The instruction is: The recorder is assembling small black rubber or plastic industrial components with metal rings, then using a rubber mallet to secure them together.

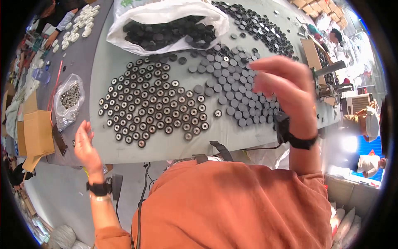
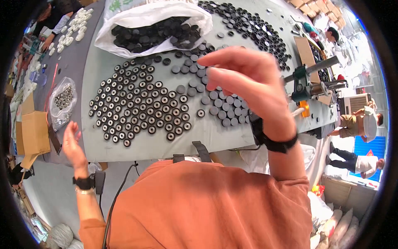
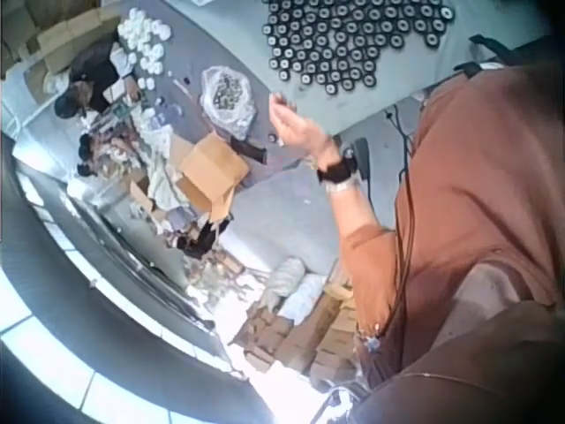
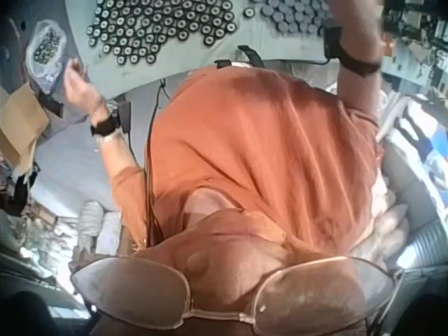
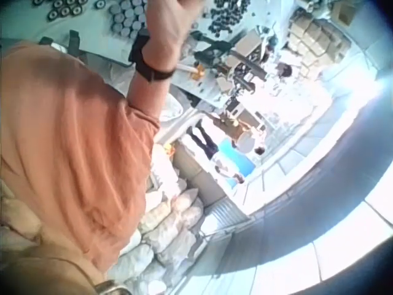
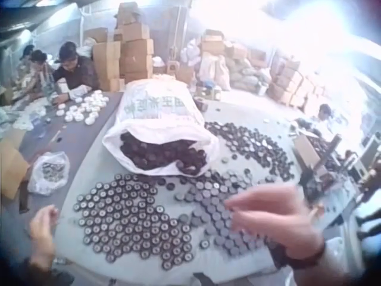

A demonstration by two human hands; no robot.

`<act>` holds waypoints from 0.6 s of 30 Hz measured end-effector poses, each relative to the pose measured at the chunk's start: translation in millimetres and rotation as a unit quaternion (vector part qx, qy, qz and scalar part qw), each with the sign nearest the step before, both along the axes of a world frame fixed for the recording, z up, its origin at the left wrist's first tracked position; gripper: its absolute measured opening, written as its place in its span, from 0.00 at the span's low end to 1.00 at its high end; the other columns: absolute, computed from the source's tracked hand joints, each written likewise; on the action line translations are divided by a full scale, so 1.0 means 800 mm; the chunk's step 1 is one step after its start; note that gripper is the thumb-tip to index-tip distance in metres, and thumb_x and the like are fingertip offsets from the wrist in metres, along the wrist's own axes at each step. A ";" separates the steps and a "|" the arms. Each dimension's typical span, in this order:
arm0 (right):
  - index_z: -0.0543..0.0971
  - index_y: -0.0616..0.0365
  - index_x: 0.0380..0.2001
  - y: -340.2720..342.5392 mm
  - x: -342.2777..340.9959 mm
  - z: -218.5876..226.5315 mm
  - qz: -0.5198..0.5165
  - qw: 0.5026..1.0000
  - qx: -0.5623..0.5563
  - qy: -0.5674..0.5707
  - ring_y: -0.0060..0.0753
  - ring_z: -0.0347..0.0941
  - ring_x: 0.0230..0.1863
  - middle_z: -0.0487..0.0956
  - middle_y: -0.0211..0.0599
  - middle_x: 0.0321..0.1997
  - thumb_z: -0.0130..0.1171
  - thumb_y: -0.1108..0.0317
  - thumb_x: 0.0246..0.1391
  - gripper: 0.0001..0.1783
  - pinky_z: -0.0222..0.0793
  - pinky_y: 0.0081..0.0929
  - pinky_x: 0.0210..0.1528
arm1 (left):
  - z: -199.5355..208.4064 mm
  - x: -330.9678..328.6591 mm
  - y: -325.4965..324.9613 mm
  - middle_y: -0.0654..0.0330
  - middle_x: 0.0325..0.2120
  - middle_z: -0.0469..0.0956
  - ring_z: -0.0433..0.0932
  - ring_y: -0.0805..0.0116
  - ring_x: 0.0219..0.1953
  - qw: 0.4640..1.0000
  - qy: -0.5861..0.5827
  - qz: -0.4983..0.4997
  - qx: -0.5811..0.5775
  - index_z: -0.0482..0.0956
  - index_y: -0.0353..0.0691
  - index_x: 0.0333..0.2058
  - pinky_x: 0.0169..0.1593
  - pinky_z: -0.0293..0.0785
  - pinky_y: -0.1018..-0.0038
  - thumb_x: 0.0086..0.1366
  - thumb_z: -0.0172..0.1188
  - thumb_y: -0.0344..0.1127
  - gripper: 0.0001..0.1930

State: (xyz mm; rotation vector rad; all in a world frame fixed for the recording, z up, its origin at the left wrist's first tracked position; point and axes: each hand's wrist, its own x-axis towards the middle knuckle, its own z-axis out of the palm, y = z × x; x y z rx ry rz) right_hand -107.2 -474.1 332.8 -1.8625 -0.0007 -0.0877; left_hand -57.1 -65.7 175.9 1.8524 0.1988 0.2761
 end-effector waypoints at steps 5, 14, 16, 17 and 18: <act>0.79 0.59 0.35 -0.088 -0.025 -0.208 -0.121 0.941 -0.283 0.143 0.27 0.75 0.23 0.78 0.36 0.21 0.61 0.63 0.45 0.14 0.69 0.23 0.27 | -0.171 -0.008 0.068 0.46 0.51 0.66 0.64 0.51 0.54 0.905 0.084 0.098 0.404 0.67 0.29 0.50 0.56 0.60 0.60 0.65 0.46 0.43 0.22; 0.77 0.56 0.33 -0.067 -0.068 -0.306 -0.121 0.917 -0.341 0.167 0.40 0.75 0.26 0.77 0.37 0.22 0.61 0.61 0.43 0.13 0.69 0.33 0.29 | -0.215 -0.031 0.031 0.50 0.56 0.60 0.60 0.50 0.57 0.833 0.207 0.169 0.485 0.62 0.32 0.54 0.57 0.55 0.58 0.66 0.40 0.48 0.26; 0.77 0.55 0.31 -0.063 -0.060 -0.314 -0.135 0.929 -0.323 0.117 0.39 0.74 0.25 0.76 0.35 0.23 0.62 0.63 0.43 0.11 0.69 0.32 0.29 | -0.217 -0.025 0.020 0.52 0.58 0.58 0.60 0.52 0.58 0.817 0.234 0.175 0.496 0.61 0.34 0.55 0.57 0.55 0.58 0.66 0.36 0.50 0.27; 0.77 0.55 0.31 -0.062 -0.052 -0.315 -0.134 0.929 -0.324 0.117 0.39 0.74 0.25 0.76 0.35 0.23 0.62 0.63 0.43 0.11 0.69 0.32 0.29 | -0.221 -0.024 0.019 0.52 0.58 0.58 0.60 0.52 0.58 0.818 0.235 0.176 0.495 0.61 0.34 0.55 0.57 0.55 0.58 0.66 0.36 0.50 0.27; 0.77 0.55 0.31 -0.062 -0.039 -0.314 -0.148 0.926 -0.336 0.084 0.39 0.73 0.25 0.76 0.35 0.23 0.62 0.63 0.43 0.11 0.68 0.32 0.29 | -0.226 -0.024 0.021 0.53 0.58 0.58 0.60 0.52 0.58 0.811 0.240 0.191 0.498 0.61 0.35 0.55 0.57 0.55 0.58 0.66 0.35 0.50 0.27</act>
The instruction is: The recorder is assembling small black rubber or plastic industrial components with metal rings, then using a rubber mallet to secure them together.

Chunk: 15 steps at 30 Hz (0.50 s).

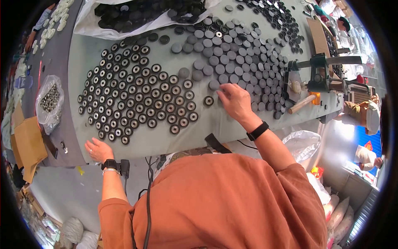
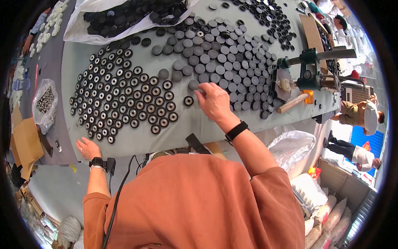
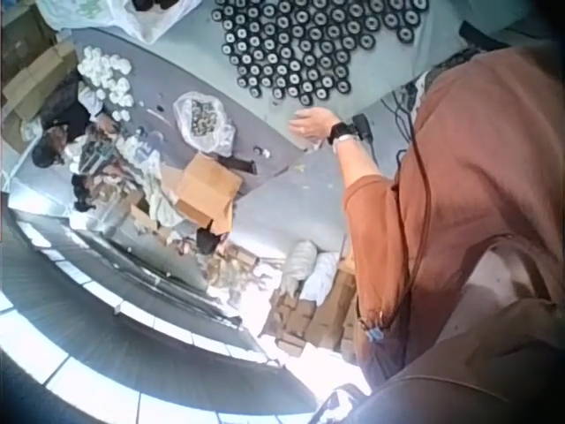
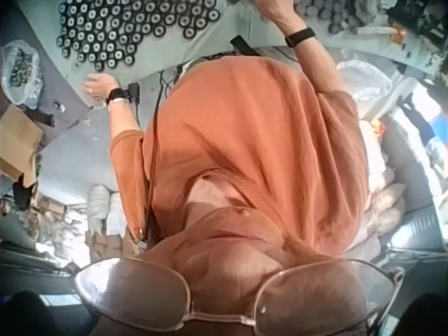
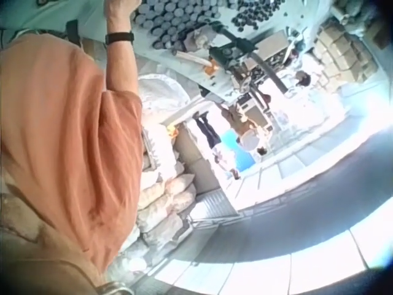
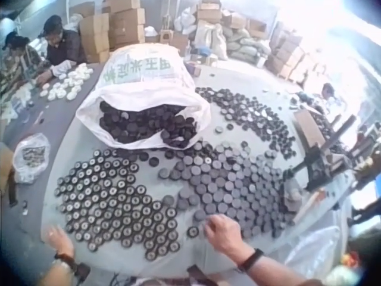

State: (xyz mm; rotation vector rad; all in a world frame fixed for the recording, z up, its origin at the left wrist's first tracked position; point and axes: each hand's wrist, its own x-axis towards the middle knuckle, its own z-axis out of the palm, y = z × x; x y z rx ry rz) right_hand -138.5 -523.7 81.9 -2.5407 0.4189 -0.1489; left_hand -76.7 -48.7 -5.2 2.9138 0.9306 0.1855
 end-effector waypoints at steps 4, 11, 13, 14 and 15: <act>0.78 0.54 0.30 -0.025 0.071 0.001 -0.031 0.995 -0.037 -0.082 0.40 0.73 0.28 0.75 0.36 0.25 0.61 0.63 0.44 0.10 0.68 0.33 0.31 | -0.009 -0.002 -0.006 0.58 0.59 0.58 0.59 0.59 0.59 0.997 0.004 0.041 0.066 0.62 0.40 0.56 0.59 0.53 0.59 0.66 0.36 0.50 0.26; 0.79 0.55 0.33 -0.077 0.200 -0.022 -0.094 0.985 -0.146 -0.007 0.46 0.73 0.41 0.76 0.44 0.34 0.58 0.59 0.45 0.14 0.69 0.37 0.42 | -0.005 -0.002 -0.009 0.61 0.58 0.59 0.61 0.61 0.58 0.996 0.002 0.050 0.071 0.64 0.42 0.55 0.58 0.53 0.59 0.66 0.37 0.51 0.25; 0.80 0.55 0.35 -0.096 0.219 -0.031 -0.049 0.986 -0.158 0.034 0.45 0.72 0.44 0.76 0.44 0.38 0.58 0.59 0.45 0.15 0.68 0.37 0.46 | -0.006 -0.002 -0.008 0.63 0.58 0.59 0.61 0.61 0.58 0.996 -0.006 0.054 0.075 0.63 0.43 0.55 0.58 0.53 0.59 0.66 0.38 0.52 0.26; 0.79 0.54 0.36 -0.098 0.226 -0.031 -0.008 0.983 -0.174 0.055 0.45 0.72 0.44 0.76 0.45 0.39 0.58 0.59 0.45 0.15 0.68 0.36 0.47 | -0.003 -0.003 -0.009 0.63 0.58 0.59 0.61 0.61 0.58 0.995 0.003 0.058 0.077 0.63 0.43 0.55 0.58 0.53 0.59 0.65 0.38 0.53 0.26; 0.79 0.54 0.36 -0.101 0.233 -0.030 0.032 0.978 -0.189 0.076 0.46 0.72 0.45 0.76 0.45 0.40 0.59 0.59 0.44 0.16 0.68 0.35 0.48 | -0.001 -0.004 -0.010 0.64 0.59 0.59 0.60 0.60 0.58 0.995 0.012 0.063 0.079 0.63 0.43 0.55 0.58 0.53 0.59 0.65 0.38 0.53 0.26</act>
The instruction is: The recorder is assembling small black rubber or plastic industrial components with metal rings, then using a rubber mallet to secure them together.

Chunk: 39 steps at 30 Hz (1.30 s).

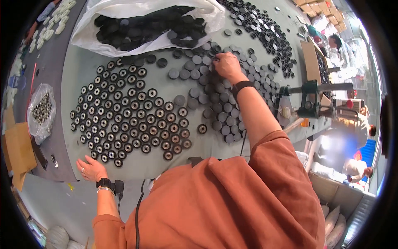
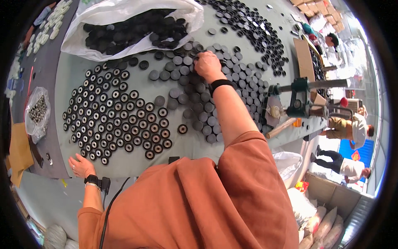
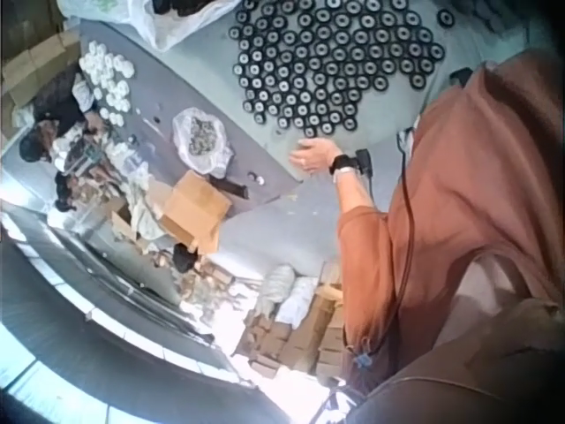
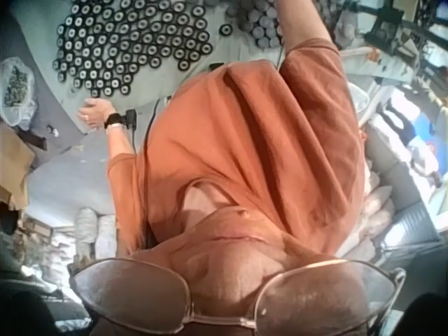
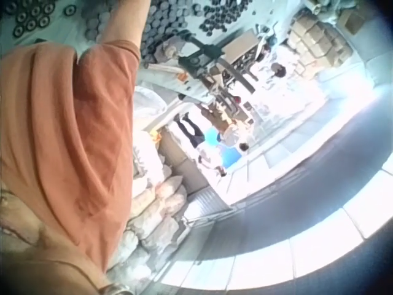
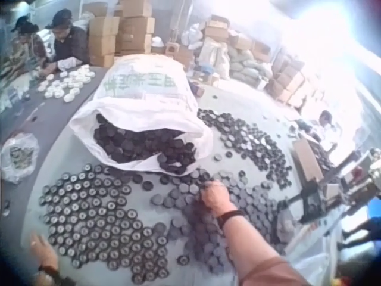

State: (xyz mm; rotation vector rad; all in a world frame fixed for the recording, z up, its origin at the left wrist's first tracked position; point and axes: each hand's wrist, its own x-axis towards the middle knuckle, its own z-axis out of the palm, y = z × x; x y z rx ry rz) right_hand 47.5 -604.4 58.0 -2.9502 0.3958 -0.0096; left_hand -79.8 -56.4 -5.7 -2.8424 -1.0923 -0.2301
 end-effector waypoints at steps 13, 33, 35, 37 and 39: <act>0.77 0.61 0.29 0.010 0.007 0.016 -0.001 0.998 0.005 -0.056 0.52 0.75 0.37 0.78 0.51 0.31 0.56 0.67 0.36 0.13 0.71 0.39 0.40 | 0.006 0.005 -0.011 0.63 0.59 0.58 0.58 0.59 0.59 1.000 -0.008 0.003 -0.009 0.62 0.44 0.56 0.58 0.52 0.58 0.64 0.40 0.54 0.27; 0.78 0.45 0.32 0.119 0.003 -0.026 0.225 0.959 -0.113 -0.131 0.33 0.65 0.45 0.75 0.25 0.36 0.61 0.58 0.39 0.13 0.57 0.36 0.43 | 0.012 0.002 -0.015 0.59 0.58 0.58 0.57 0.56 0.59 1.000 -0.005 -0.016 -0.021 0.62 0.41 0.55 0.59 0.50 0.58 0.64 0.42 0.51 0.26; 0.78 0.42 0.34 0.087 -0.004 -0.023 0.191 0.959 -0.145 -0.148 0.33 0.65 0.46 0.75 0.25 0.37 0.61 0.59 0.39 0.13 0.56 0.36 0.43 | 0.013 -0.002 -0.016 0.60 0.59 0.58 0.57 0.56 0.59 1.000 -0.002 -0.014 -0.021 0.62 0.42 0.55 0.60 0.50 0.58 0.64 0.42 0.51 0.26; 0.78 0.47 0.38 0.072 -0.004 -0.010 0.148 0.962 -0.194 -0.125 0.33 0.67 0.47 0.77 0.27 0.39 0.61 0.58 0.41 0.17 0.59 0.36 0.44 | 0.013 0.005 -0.019 0.61 0.60 0.56 0.55 0.57 0.60 0.999 -0.004 -0.001 -0.037 0.61 0.43 0.56 0.60 0.48 0.58 0.64 0.42 0.52 0.26; 0.78 0.48 0.38 0.085 -0.008 0.007 0.136 0.969 -0.159 -0.131 0.34 0.68 0.46 0.77 0.29 0.38 0.61 0.58 0.41 0.17 0.61 0.34 0.44 | 0.012 0.004 -0.018 0.62 0.60 0.56 0.55 0.57 0.60 0.999 -0.002 -0.002 -0.037 0.61 0.43 0.56 0.60 0.48 0.59 0.64 0.41 0.52 0.26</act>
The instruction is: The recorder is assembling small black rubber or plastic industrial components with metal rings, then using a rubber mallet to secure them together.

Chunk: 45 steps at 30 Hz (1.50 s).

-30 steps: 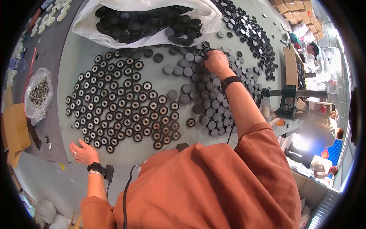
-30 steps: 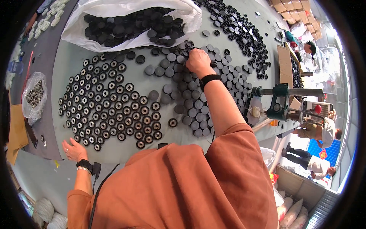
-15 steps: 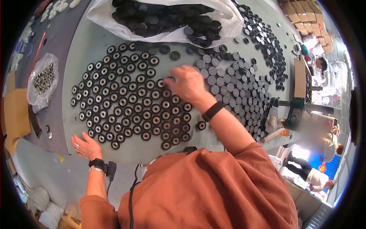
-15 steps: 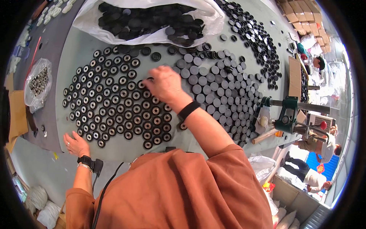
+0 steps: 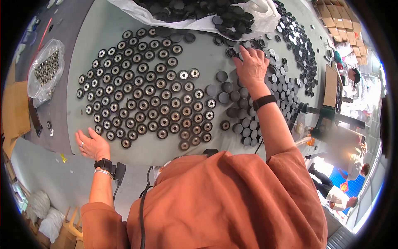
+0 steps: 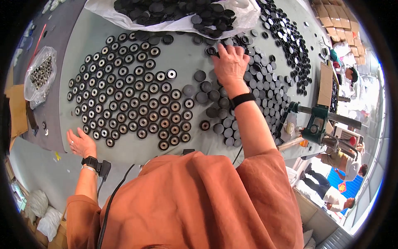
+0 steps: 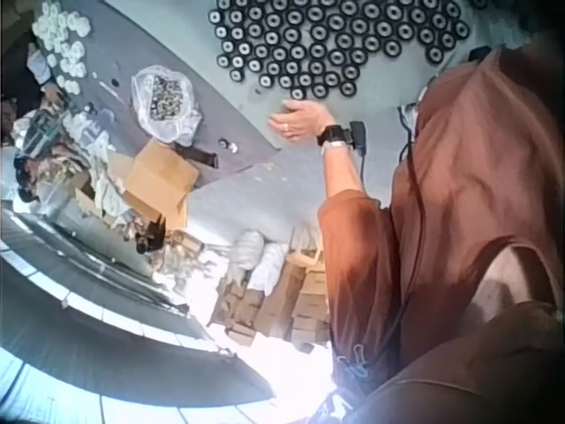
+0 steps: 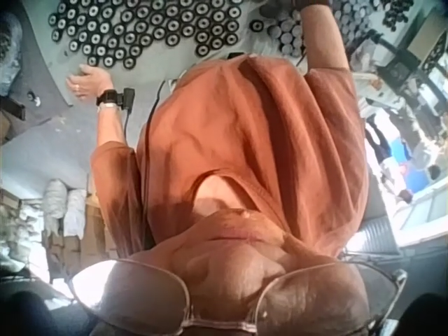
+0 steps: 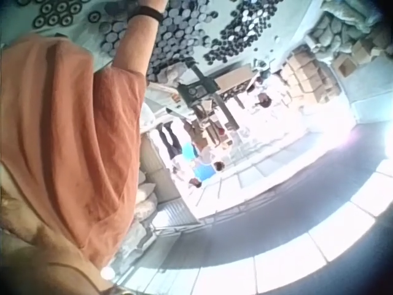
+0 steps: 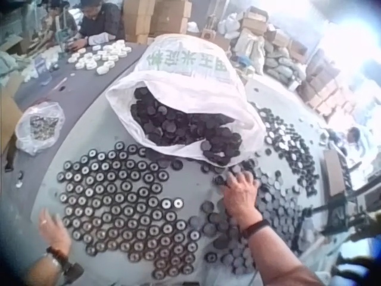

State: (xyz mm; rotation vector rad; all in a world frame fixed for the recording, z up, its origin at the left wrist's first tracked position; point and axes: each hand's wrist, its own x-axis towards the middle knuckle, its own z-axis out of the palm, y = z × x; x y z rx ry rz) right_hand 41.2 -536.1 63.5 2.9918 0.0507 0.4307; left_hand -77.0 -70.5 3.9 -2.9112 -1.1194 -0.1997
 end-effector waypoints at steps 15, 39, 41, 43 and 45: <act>0.78 0.47 0.38 0.086 -0.014 -0.002 0.125 0.969 0.144 0.160 0.43 0.71 0.38 0.76 0.37 0.29 0.61 0.56 0.43 0.17 0.66 0.37 0.39 | 0.006 0.003 -0.004 0.61 0.59 0.57 0.57 0.58 0.60 1.000 0.006 -0.003 0.004 0.61 0.42 0.56 0.60 0.50 0.58 0.65 0.43 0.50 0.25; 0.74 0.57 0.33 0.054 0.174 0.017 0.147 0.980 0.114 0.063 0.49 0.73 0.40 0.77 0.45 0.34 0.52 0.70 0.47 0.08 0.70 0.37 0.42 | 0.006 0.004 -0.004 0.56 0.59 0.57 0.54 0.56 0.61 1.000 0.010 -0.012 0.004 0.61 0.39 0.55 0.60 0.49 0.57 0.65 0.43 0.50 0.26; 0.73 0.62 0.30 0.060 0.137 0.031 0.118 0.958 0.260 -0.011 0.46 0.76 0.26 0.79 0.44 0.27 0.56 0.68 0.46 0.09 0.71 0.36 0.31 | 0.005 0.000 -0.002 0.56 0.59 0.57 0.54 0.56 0.61 1.000 0.005 -0.011 0.010 0.61 0.38 0.55 0.60 0.49 0.57 0.65 0.43 0.49 0.26; 0.74 0.66 0.33 0.060 0.090 0.027 0.009 0.872 0.475 0.115 0.33 0.77 0.25 0.79 0.42 0.28 0.58 0.72 0.46 0.10 0.73 0.28 0.28 | 0.006 0.000 -0.003 0.56 0.59 0.57 0.54 0.56 0.61 1.000 0.011 -0.013 0.010 0.61 0.38 0.55 0.60 0.49 0.57 0.65 0.42 0.50 0.26; 0.75 0.69 0.38 0.075 0.031 0.020 -0.080 0.696 0.686 0.197 0.22 0.76 0.28 0.79 0.38 0.28 0.57 0.76 0.47 0.13 0.74 0.21 0.29 | 0.004 0.000 -0.003 0.57 0.59 0.56 0.55 0.56 0.60 1.000 0.018 -0.005 0.010 0.61 0.39 0.55 0.60 0.49 0.58 0.65 0.42 0.50 0.26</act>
